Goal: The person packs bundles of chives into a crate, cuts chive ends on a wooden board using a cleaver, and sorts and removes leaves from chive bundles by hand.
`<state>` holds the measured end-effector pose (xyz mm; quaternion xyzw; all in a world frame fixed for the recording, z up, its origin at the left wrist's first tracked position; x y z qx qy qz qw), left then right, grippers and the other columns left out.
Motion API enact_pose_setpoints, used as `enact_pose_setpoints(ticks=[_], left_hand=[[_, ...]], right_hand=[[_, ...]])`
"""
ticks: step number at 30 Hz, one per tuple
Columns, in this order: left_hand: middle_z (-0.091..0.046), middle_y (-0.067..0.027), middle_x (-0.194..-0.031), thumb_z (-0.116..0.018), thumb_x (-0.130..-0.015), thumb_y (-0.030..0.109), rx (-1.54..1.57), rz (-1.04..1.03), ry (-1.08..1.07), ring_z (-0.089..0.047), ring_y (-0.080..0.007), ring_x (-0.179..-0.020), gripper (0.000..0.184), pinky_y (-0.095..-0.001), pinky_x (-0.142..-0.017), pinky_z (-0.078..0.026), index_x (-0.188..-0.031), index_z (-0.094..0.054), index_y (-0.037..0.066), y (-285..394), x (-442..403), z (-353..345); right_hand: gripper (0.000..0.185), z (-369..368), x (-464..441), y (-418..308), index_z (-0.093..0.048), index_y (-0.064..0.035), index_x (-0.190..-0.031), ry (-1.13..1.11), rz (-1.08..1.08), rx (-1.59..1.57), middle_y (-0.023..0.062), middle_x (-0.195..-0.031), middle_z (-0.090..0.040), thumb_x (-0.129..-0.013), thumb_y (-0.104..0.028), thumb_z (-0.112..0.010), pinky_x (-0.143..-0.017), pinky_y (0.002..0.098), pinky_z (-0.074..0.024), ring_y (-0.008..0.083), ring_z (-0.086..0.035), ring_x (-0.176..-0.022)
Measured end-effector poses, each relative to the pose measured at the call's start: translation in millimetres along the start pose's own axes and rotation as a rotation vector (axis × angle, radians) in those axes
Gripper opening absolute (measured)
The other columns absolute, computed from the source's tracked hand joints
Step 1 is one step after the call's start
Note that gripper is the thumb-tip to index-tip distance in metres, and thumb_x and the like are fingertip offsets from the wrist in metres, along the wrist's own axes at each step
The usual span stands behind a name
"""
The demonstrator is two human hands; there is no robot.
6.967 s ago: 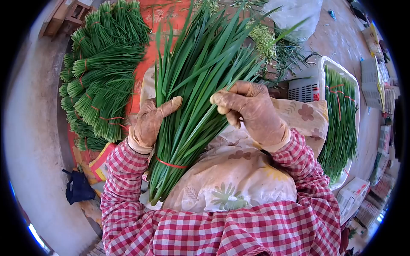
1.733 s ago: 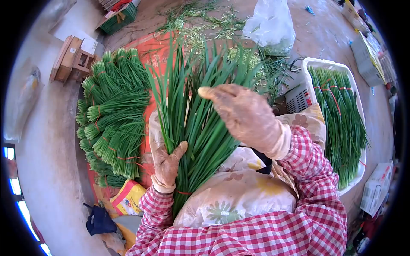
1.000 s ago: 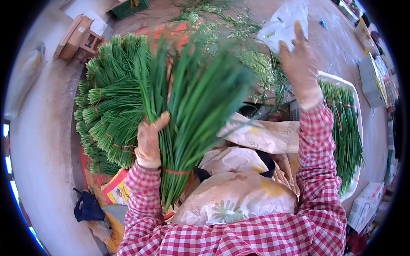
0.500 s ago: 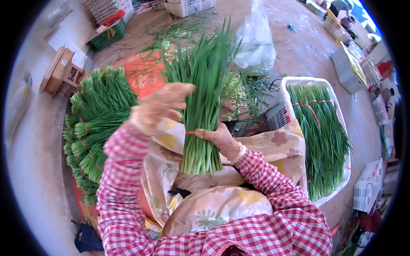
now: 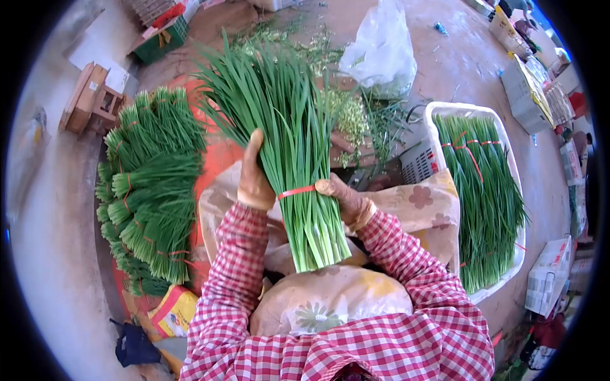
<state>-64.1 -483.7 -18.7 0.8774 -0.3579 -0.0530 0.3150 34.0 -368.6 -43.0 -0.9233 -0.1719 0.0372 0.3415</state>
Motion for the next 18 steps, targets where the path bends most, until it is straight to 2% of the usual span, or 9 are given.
enact_pose_setpoints(ticks=[1,5,6,7,9,11,14,16,18], left_hand=[[-0.068,-0.0068,-0.101,-0.051,-0.094,0.033,0.163,0.104,0.006,-0.066,-0.023,-0.089,0.036,-0.037,-0.086,-0.052,-0.114,-0.059,0.004,0,-7,2],[-0.067,-0.0108,-0.104,-0.057,-0.091,0.026,0.035,0.017,0.092,-0.066,-0.0224,-0.089,0.031,-0.0356,-0.082,-0.054,-0.112,-0.06,0.002,6,-10,20],[-0.067,-0.0105,-0.104,-0.058,-0.09,0.023,0.0,-0.005,0.107,-0.066,-0.0227,-0.089,0.03,-0.0355,-0.082,-0.054,-0.112,-0.06,0.002,7,-9,17],[-0.065,-0.0108,-0.107,-0.059,-0.089,0.027,-0.167,-0.042,0.153,-0.064,-0.0209,-0.093,0.039,-0.0341,-0.085,-0.052,-0.116,-0.057,0.0,9,-5,11],[-0.065,-0.0106,-0.106,-0.062,-0.086,0.021,-0.318,-0.02,0.194,-0.064,-0.0204,-0.091,0.039,-0.0332,-0.084,-0.052,-0.117,-0.057,-0.002,4,-3,23],[-0.065,-0.0089,-0.106,-0.065,-0.083,0.014,-0.453,-0.112,0.108,-0.065,-0.0195,-0.088,0.038,-0.0308,-0.082,-0.052,-0.117,-0.058,0.001,4,9,-1],[-0.065,-0.0073,-0.107,-0.063,-0.087,0.021,-0.421,-0.108,0.1,-0.064,-0.0178,-0.089,0.035,-0.0292,-0.082,-0.052,-0.117,-0.059,0.003,-14,13,11],[-0.065,-0.0057,-0.107,-0.057,-0.092,0.03,-0.474,-0.144,0.201,-0.064,-0.0159,-0.089,0.036,-0.0279,-0.081,-0.052,-0.116,-0.06,0.003,-14,10,31],[-0.066,-0.0051,-0.105,-0.056,-0.093,0.029,-0.417,-0.141,0.276,-0.064,-0.0147,-0.086,0.036,-0.0269,-0.079,-0.052,-0.116,-0.06,0.002,-12,14,33]], right_hand=[[0.064,-2,0,-4,-0.052,0.0023,-0.122,-0.03,-0.07,0.023,0.0106,-0.111,-0.062,-0.079,-0.04,-0.073,-0.086,0.0336,-0.0521,0.0177,-0.064,-0.095],[0.056,10,-6,-6,-0.051,0.0012,-0.125,0.123,-0.155,0.138,0.0087,-0.116,-0.061,-0.082,-0.029,-0.073,-0.094,0.0344,-0.0473,0.0185,-0.06,-0.105],[0.058,0,-12,-15,-0.049,-0.0004,-0.127,0.089,-0.006,0.122,0.0076,-0.121,-0.058,-0.082,-0.028,-0.073,-0.096,0.0338,-0.0448,0.0177,-0.056,-0.11],[0.062,0,-20,-20,-0.048,-0.0017,-0.129,0.13,0.011,0.079,0.0067,-0.124,-0.056,-0.081,-0.03,-0.074,-0.094,0.0318,-0.0453,0.0157,-0.055,-0.109],[0.061,26,-46,-33,-0.049,-0.0012,-0.128,0.197,0.245,0.248,0.0055,-0.12,-0.057,-0.081,-0.031,-0.074,-0.09,0.0302,-0.0462,0.014,-0.056,-0.106],[0.052,1,-50,-59,-0.055,-0.0012,-0.12,0.297,0.313,0.244,0.0051,-0.113,-0.06,-0.081,-0.029,-0.074,-0.086,0.0284,-0.0472,0.0136,-0.057,-0.099],[0.046,2,-56,-70,-0.057,-0.0008,-0.116,0.38,0.348,0.421,0.0056,-0.108,-0.062,-0.08,-0.023,-0.075,-0.083,0.0278,-0.0484,0.0138,-0.059,-0.093],[0.038,10,-53,-65,-0.059,-0.0009,-0.11,0.526,0.392,0.365,0.005,-0.1,-0.064,-0.078,-0.013,-0.074,-0.078,0.0279,-0.0497,0.0139,-0.061,-0.086],[0.036,16,-46,-61,-0.06,-0.0011,-0.109,0.54,0.467,0.299,0.0044,-0.097,-0.064,-0.077,-0.009,-0.073,-0.077,0.0279,-0.0498,0.0141,-0.061,-0.083]])
Point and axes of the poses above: each hand's wrist, its own x-axis away from the middle knuckle, its own z-axis out of the back of the hand, y = z × x, the point moved 3 cm from there along -x, towards the middle knuckle
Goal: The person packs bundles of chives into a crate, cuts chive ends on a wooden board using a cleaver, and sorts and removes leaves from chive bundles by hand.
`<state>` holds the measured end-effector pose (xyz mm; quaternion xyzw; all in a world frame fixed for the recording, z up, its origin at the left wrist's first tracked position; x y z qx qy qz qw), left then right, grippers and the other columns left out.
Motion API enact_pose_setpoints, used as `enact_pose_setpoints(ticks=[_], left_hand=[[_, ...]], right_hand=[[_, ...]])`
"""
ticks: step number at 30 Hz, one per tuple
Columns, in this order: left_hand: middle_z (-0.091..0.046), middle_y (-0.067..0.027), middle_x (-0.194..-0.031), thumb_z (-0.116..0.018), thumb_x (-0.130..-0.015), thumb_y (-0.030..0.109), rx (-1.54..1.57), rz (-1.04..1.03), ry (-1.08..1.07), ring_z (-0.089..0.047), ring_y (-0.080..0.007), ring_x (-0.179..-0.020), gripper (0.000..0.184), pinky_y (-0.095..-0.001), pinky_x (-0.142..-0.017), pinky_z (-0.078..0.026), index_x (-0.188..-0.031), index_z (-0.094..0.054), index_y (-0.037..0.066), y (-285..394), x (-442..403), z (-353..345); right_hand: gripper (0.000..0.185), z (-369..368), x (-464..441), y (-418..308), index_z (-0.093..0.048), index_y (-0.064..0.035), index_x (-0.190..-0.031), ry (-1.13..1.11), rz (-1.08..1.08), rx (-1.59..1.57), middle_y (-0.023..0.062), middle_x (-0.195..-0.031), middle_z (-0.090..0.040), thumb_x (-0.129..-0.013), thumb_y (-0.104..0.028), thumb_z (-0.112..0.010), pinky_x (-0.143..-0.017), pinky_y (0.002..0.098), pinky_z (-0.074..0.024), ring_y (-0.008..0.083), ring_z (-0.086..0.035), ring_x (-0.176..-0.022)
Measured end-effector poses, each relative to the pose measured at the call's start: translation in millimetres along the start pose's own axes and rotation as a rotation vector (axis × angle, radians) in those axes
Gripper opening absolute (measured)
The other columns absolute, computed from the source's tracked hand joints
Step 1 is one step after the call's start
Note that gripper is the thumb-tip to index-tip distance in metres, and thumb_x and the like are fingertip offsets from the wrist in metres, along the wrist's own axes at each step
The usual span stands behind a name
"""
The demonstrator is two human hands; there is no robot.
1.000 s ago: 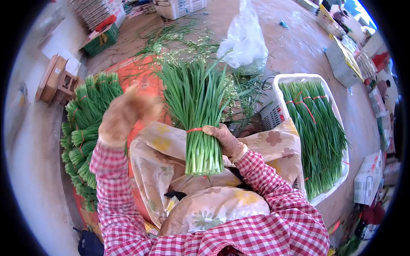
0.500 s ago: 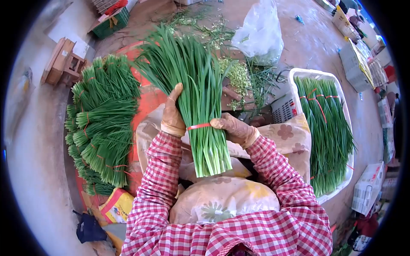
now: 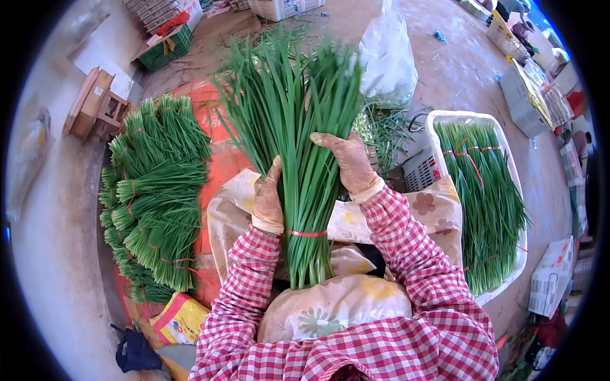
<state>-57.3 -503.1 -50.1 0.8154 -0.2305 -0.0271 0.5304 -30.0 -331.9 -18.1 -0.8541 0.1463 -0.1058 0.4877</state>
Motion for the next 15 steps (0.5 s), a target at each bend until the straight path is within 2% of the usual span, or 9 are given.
enact_pose_setpoints(ticks=[3,5,6,7,9,10,12,14,15], left_hand=[[-0.068,-0.0044,-0.097,-0.058,-0.092,0.033,0.204,-0.014,0.132,-0.064,-0.0126,-0.079,0.037,-0.0259,-0.073,-0.053,-0.107,-0.065,-0.001,-7,0,1],[-0.068,-0.0057,-0.1,-0.055,-0.094,0.031,0.074,0.082,0.138,-0.064,-0.0139,-0.083,0.036,-0.0278,-0.075,-0.053,-0.11,-0.065,0.0,1,6,-1],[-0.065,-0.0117,-0.111,-0.053,-0.094,0.021,0.023,0.04,0.029,-0.065,-0.0197,-0.093,0.038,-0.0318,-0.084,-0.053,-0.124,-0.055,-0.001,7,7,-4],[-0.065,-0.0117,-0.111,-0.053,-0.094,0.021,0.024,0.056,0.034,-0.065,-0.0197,-0.093,0.038,-0.0318,-0.084,-0.053,-0.124,-0.055,-0.001,4,2,5],[-0.062,-0.0173,-0.118,-0.048,-0.093,0.012,-1.15,-0.765,-0.042,-0.063,-0.0243,-0.103,0.043,-0.0343,-0.092,-0.05,-0.134,-0.045,-0.002,8,-4,11],[-0.057,-0.0137,-0.124,-0.043,-0.096,0.02,-0.683,-0.468,-0.01,-0.058,-0.021,-0.109,0.044,-0.0322,-0.097,-0.045,-0.135,-0.044,-0.001,9,-10,11],[-0.056,-0.0087,-0.126,-0.037,-0.1,0.028,-0.02,-0.06,0.081,-0.056,-0.0169,-0.11,0.044,-0.0287,-0.098,-0.044,-0.133,-0.047,0.001,14,-29,6],[-0.061,-0.0065,-0.118,-0.04,-0.1,0.028,0.039,0.066,0.131,-0.06,-0.0148,-0.102,0.041,-0.0275,-0.092,-0.048,-0.13,-0.052,0.002,37,-26,-12],[-0.063,-0.0082,-0.115,-0.04,-0.099,0.022,-0.116,-0.049,0.152,-0.062,-0.0155,-0.097,0.038,-0.0289,-0.088,-0.051,-0.128,-0.053,0.001,44,-25,-12]], right_hand=[[0.032,11,8,0,-0.061,-0.0017,-0.106,0.099,0.039,-0.096,0.0031,-0.094,-0.064,-0.075,-0.001,-0.069,-0.074,0.0275,-0.0498,0.0136,-0.061,-0.08],[0.03,17,13,1,-0.061,-0.0022,-0.105,0.174,0.019,-0.101,0.002,-0.092,-0.065,-0.076,-0.003,-0.068,-0.075,0.0276,-0.0497,0.0132,-0.061,-0.078],[0.029,19,10,3,-0.061,-0.0017,-0.102,0.037,0.105,-0.137,0.0039,-0.091,-0.065,-0.078,-0.013,-0.072,-0.069,0.029,-0.0528,0.014,-0.063,-0.078],[0.029,18,10,-8,-0.061,-0.0017,-0.102,0.049,0.092,-0.136,0.0039,-0.091,-0.065,-0.078,-0.013,-0.072,-0.069,0.029,-0.0528,0.014,-0.063,-0.078],[0.036,19,8,-20,-0.061,-0.0025,-0.106,-0.081,-0.315,0.132,0.0042,-0.094,-0.065,-0.084,-0.03,-0.068,-0.071,0.0288,-0.0531,0.0136,-0.064,-0.083],[0.051,24,3,-17,-0.061,-0.0009,-0.108,-0.142,-0.306,0.12,0.0069,-0.094,-0.066,-0.085,-0.046,-0.065,-0.074,0.0317,-0.054,0.0161,-0.065,-0.085],[0.063,46,2,-10,-0.06,0.0001,-0.11,-0.188,-0.385,0.184,0.0104,-0.1,-0.065,-0.083,-0.057,-0.06,-0.08,0.0409,-0.053,0.0216,-0.064,-0.09],[0.07,59,17,-3,-0.058,-0.0009,-0.115,-0.199,-0.452,0.303,0.0128,-0.109,-0.062,-0.081,-0.062,-0.06,-0.087,0.0439,-0.0488,0.0248,-0.06,-0.101],[0.074,61,34,3,-0.055,-0.0015,-0.12,-0.193,-0.513,0.317,0.0139,-0.117,-0.06,-0.079,-0.063,-0.061,-0.092,0.0439,-0.0452,0.0264,-0.056,-0.11]])
Point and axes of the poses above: each hand's wrist, its own x-axis away from the middle knuckle, its own z-axis out of the back of the hand, y = z × x, the point moved 3 cm from there along -x, towards the middle knuckle
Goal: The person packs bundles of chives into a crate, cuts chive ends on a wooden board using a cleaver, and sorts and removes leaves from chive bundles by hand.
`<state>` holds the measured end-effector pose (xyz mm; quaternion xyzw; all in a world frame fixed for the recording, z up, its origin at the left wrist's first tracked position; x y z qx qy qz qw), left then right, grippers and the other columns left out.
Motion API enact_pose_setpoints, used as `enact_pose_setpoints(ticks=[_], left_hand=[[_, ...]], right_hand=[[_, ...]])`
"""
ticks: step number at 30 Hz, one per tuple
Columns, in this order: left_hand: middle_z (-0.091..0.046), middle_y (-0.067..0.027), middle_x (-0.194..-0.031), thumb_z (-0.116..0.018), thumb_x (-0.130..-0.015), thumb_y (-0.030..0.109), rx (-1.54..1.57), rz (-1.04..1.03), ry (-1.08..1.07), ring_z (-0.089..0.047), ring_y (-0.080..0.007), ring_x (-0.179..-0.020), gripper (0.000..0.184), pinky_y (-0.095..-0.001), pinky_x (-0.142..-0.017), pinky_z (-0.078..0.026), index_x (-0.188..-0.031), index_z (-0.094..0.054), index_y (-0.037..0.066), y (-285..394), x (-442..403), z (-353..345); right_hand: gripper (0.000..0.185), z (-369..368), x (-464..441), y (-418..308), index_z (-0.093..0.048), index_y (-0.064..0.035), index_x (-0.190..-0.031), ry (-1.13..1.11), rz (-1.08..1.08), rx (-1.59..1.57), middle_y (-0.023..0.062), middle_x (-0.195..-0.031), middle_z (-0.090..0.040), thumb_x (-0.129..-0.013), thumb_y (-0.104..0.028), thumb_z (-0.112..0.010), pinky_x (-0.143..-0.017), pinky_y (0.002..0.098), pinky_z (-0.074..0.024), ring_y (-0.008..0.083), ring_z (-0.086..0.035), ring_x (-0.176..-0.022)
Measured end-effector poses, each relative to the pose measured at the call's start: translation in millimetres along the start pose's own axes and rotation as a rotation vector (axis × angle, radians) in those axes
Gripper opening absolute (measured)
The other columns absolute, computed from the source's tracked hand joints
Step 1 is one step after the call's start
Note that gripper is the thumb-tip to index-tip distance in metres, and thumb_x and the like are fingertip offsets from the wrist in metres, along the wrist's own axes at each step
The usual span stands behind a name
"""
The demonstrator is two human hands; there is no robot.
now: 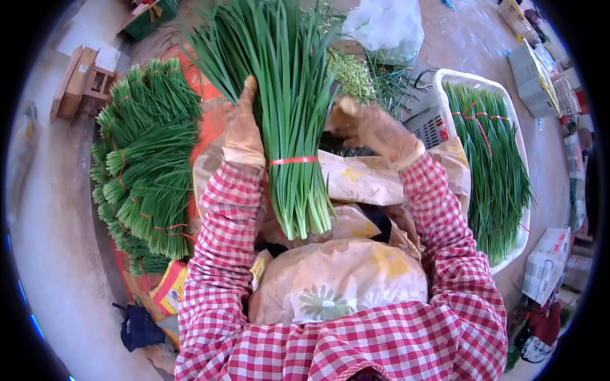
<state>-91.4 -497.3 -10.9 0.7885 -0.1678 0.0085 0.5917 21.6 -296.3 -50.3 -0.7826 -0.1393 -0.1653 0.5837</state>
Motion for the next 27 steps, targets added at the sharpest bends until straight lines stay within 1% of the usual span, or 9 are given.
enact_pose_setpoints(ticks=[4,6,8,13,17,21,23,26,27], left_hand=[[-0.068,-0.0088,-0.1,-0.05,-0.096,0.025,-0.264,-0.26,0.027,-0.066,-0.0148,-0.083,0.034,-0.03,-0.074,-0.055,-0.114,-0.062,-0.001,-15,-8,3],[-0.069,-0.0077,-0.093,-0.056,-0.093,0.032,0.041,-0.023,0.092,-0.066,-0.0165,-0.076,0.035,-0.0303,-0.069,-0.056,-0.107,-0.066,0.001,-17,-5,-5],[-0.069,-0.0076,-0.094,-0.054,-0.094,0.033,0.179,0.215,0.114,-0.066,-0.0181,-0.073,0.034,-0.0313,-0.065,-0.056,-0.107,-0.065,0.004,-24,-4,-8],[-0.069,-0.0071,-0.095,-0.052,-0.095,0.035,0.368,0.278,-0.079,-0.067,-0.0192,-0.074,0.036,-0.0332,-0.065,-0.057,-0.112,-0.062,0.004,-38,-10,-1],[-0.059,-0.0127,-0.12,-0.04,-0.098,0.043,0.221,0.311,-0.432,-0.054,-0.0219,-0.111,0.053,-0.0353,-0.098,-0.04,-0.125,-0.05,-0.001,-5,-2,7],[-0.064,-0.014,-0.105,-0.047,-0.086,0.066,-0.015,0.159,-0.307,-0.061,-0.0223,-0.09,0.071,-0.0351,-0.082,-0.047,-0.116,-0.057,0.002,-16,12,40],[-0.062,-0.0075,-0.092,-0.046,-0.085,0.067,0.165,0.416,-0.606,-0.059,-0.0188,-0.083,0.069,-0.0331,-0.077,-0.048,-0.116,-0.058,0.007,-56,21,44],[-0.059,0.0049,-0.07,-0.041,-0.083,0.073,0.58,0.421,-0.584,-0.057,-0.0126,-0.067,0.071,-0.0295,-0.062,-0.05,-0.119,-0.059,0.015,-103,26,8],[-0.063,0.0021,-0.079,-0.043,-0.086,0.069,0.963,0.407,-1.085,-0.06,-0.0147,-0.074,0.068,-0.0323,-0.067,-0.051,-0.12,-0.058,0.012,-73,39,-30]], right_hand=[[0.075,-58,24,35,-0.042,-0.0009,-0.134,-0.278,0.221,0.11,0.012,-0.12,-0.057,-0.08,-0.045,-0.072,-0.094,0.0354,-0.0449,0.0185,-0.054,-0.108],[0.059,-84,49,18,-0.05,-0.0021,-0.123,-0.277,0.001,-0.303,0.0049,-0.11,-0.061,-0.076,-0.021,-0.08,-0.087,0.0282,-0.0488,0.0123,-0.059,-0.097],[0.064,-85,49,20,-0.047,-0.0012,-0.127,-0.239,-0.005,-0.263,0.0061,-0.113,-0.059,-0.075,-0.021,-0.079,-0.089,0.0288,-0.0494,0.0124,-0.059,-0.098],[0.061,-80,50,25,-0.048,-0.0003,-0.126,-0.24,0.007,-0.381,0.0076,-0.109,-0.063,-0.076,-0.02,-0.078,-0.085,0.0304,-0.053,0.0154,-0.064,-0.094],[0.053,-69,46,19,-0.05,0.0002,-0.125,-0.401,-0.008,-0.626,0.0117,-0.111,-0.064,-0.084,-0.027,-0.069,-0.084,0.0334,-0.0552,0.0198,-0.067,-0.092],[0.055,-67,44,16,-0.052,-0.0043,-0.125,-0.47,0.048,-0.959,0.0117,-0.113,-0.064,-0.086,-0.041,-0.064,-0.084,0.0351,-0.0554,0.0229,-0.066,-0.093],[0.054,-71,28,30,-0.055,-0.007,-0.122,-0.405,0.079,-1.051,0.0112,-0.111,-0.064,-0.084,-0.045,-0.065,-0.085,0.0388,-0.0552,0.0237,-0.066,-0.091],[0.05,-79,24,43,-0.057,-0.0058,-0.12,-0.368,0.035,-1.102,0.011,-0.11,-0.065,-0.088,-0.043,-0.06,-0.084,0.038,-0.0548,0.0231,-0.066,-0.092],[0.049,-80,26,46,-0.057,-0.0054,-0.12,-0.363,0.009,-1.111,0.0109,-0.109,-0.065,-0.089,-0.043,-0.059,-0.084,0.0377,-0.0547,0.023,-0.066,-0.093]])
Point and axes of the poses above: each hand's wrist, its own x-axis away from the middle knuckle, its own z-axis out of the back of the hand, y = z × x, the point moved 3 cm from there along -x, towards the middle knuckle
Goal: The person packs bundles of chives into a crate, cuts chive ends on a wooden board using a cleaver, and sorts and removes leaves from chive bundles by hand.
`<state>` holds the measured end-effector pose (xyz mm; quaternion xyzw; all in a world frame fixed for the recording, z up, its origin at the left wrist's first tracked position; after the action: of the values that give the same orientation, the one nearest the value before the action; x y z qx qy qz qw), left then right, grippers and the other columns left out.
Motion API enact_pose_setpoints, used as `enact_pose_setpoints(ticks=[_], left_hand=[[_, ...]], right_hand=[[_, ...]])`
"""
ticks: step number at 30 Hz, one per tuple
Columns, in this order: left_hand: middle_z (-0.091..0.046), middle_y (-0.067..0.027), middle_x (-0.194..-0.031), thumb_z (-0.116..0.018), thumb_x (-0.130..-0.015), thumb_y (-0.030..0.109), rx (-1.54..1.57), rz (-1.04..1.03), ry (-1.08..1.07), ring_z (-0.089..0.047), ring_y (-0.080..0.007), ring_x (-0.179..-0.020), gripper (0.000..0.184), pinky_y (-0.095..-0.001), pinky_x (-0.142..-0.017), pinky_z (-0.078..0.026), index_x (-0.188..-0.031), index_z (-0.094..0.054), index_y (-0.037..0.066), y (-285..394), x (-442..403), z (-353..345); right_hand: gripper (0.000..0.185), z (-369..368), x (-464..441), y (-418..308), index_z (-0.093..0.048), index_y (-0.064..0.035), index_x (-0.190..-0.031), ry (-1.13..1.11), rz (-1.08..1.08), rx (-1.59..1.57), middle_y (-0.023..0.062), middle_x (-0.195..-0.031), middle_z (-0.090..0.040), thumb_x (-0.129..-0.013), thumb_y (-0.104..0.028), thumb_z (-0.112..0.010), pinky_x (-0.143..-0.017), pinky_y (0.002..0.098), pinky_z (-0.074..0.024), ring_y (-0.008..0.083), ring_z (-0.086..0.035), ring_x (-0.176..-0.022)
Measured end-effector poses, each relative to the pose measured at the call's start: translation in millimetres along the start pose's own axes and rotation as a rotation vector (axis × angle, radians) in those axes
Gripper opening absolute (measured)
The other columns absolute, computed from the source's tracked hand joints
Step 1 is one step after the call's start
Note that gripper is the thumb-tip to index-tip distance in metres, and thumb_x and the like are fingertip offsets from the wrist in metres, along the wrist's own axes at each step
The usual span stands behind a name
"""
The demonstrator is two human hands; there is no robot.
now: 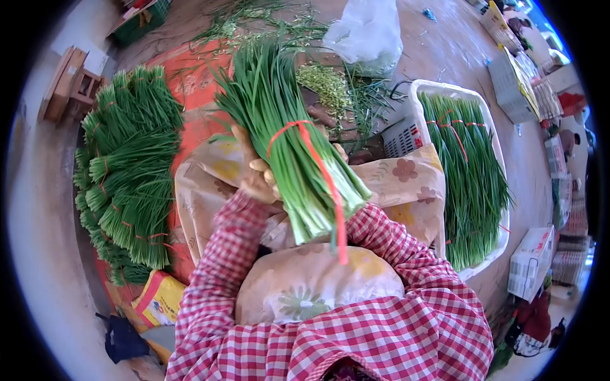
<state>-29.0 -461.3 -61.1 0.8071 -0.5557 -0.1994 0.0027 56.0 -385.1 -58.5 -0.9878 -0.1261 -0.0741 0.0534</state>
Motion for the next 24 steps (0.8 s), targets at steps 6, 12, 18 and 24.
enact_pose_setpoints(ticks=[6,12,18,24], left_hand=[[-0.062,-0.0133,-0.116,-0.052,-0.092,0.043,-0.027,-0.407,0.468,-0.064,-0.0275,-0.095,0.05,-0.0429,-0.086,-0.053,-0.124,-0.054,0.005,35,-1,14],[-0.067,-0.0109,-0.107,-0.058,-0.091,0.029,-0.078,-0.515,0.673,-0.066,-0.0259,-0.091,0.031,-0.0421,-0.083,-0.056,-0.111,-0.062,0.006,59,13,6],[-0.067,-0.0101,-0.107,-0.058,-0.091,0.028,-0.136,-0.541,0.768,-0.066,-0.0252,-0.093,0.03,-0.0417,-0.083,-0.055,-0.111,-0.062,0.006,64,17,6],[-0.066,-0.0099,-0.106,-0.058,-0.09,0.033,-0.217,-0.65,0.808,-0.065,-0.0253,-0.091,0.036,-0.0397,-0.083,-0.054,-0.113,-0.06,0.005,82,31,-1]], right_hand=[[0.043,23,32,-43,-0.059,-0.0028,-0.118,0.334,-0.099,0.168,0.0104,-0.106,-0.066,-0.095,-0.039,-0.05,-0.083,0.0362,-0.0539,0.0219,-0.064,-0.094],[0.041,-112,105,-67,-0.057,-0.0045,-0.123,0.197,0.576,1.789,0.0068,-0.096,-0.065,-0.09,-0.029,-0.06,-0.071,0.028,-0.0495,0.014,-0.06,-0.083],[0.021,-93,85,-19,-0.062,-0.0065,-0.096,-0.175,0.423,3.138,0.0076,-0.078,-0.059,-0.08,-0.019,-0.062,-0.06,0.0297,-0.0475,0.0163,-0.06,-0.076],[0.009,11,121,-49,-0.058,-0.0075,-0.077,-0.212,0.01,2.889,0.0086,-0.072,-0.06,-0.078,-0.015,-0.054,-0.052,0.0381,-0.0482,0.0249,-0.061,-0.06]])
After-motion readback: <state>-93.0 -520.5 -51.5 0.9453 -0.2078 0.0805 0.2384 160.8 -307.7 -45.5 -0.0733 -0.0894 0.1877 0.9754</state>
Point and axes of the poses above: each hand's wrist, its own x-axis away from the middle knuckle, its own z-axis out of the back of the hand, y = z × x, the point moved 3 cm from there along -x, towards the middle knuckle
